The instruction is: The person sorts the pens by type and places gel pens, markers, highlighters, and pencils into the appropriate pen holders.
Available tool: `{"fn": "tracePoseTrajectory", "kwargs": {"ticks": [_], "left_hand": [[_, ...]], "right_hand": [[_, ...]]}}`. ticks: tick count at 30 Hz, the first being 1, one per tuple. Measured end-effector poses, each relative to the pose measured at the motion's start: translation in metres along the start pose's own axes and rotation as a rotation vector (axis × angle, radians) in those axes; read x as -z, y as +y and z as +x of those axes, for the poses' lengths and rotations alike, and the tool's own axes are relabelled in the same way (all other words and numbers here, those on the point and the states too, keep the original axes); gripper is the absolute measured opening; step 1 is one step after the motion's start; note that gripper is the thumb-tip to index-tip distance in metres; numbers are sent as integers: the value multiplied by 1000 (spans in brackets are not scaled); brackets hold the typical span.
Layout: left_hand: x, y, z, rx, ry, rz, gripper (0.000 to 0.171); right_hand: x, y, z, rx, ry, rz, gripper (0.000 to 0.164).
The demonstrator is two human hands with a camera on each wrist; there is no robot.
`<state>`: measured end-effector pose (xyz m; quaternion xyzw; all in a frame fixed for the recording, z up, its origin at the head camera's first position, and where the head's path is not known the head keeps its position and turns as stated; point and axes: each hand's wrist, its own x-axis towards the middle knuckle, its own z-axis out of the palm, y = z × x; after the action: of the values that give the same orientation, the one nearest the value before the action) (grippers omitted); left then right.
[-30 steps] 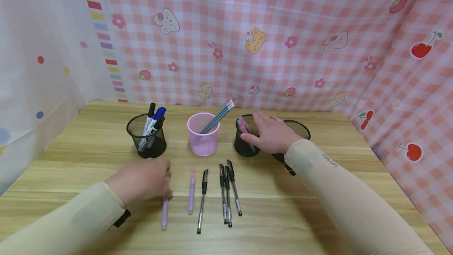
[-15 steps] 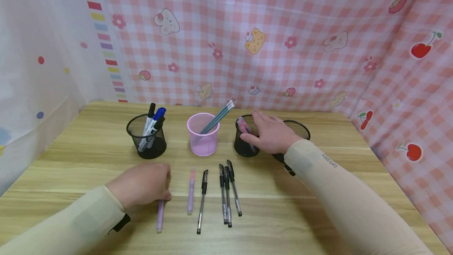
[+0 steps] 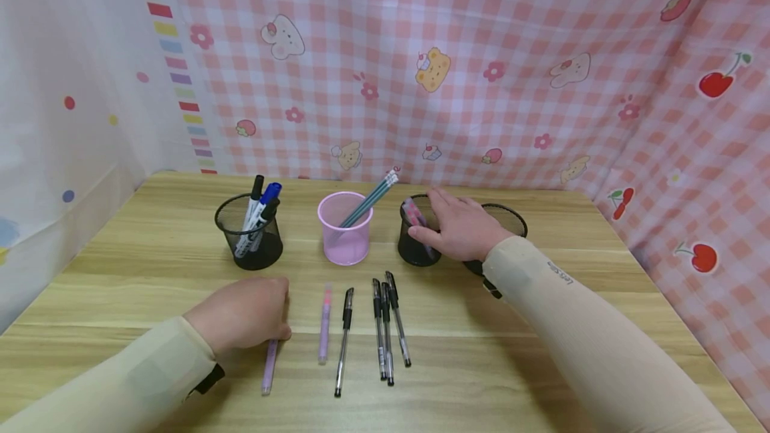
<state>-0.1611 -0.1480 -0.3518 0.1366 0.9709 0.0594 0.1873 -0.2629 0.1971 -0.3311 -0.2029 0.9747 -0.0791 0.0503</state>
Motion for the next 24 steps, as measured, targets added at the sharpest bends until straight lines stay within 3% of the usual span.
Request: {"fn": "tracePoseTrajectory", "kwargs": {"ticks": [24], "left_hand": [[-1, -2, -1, -39, 21, -45, 30]], "right_hand": [[0, 0, 0, -7, -5, 0, 100]]}}
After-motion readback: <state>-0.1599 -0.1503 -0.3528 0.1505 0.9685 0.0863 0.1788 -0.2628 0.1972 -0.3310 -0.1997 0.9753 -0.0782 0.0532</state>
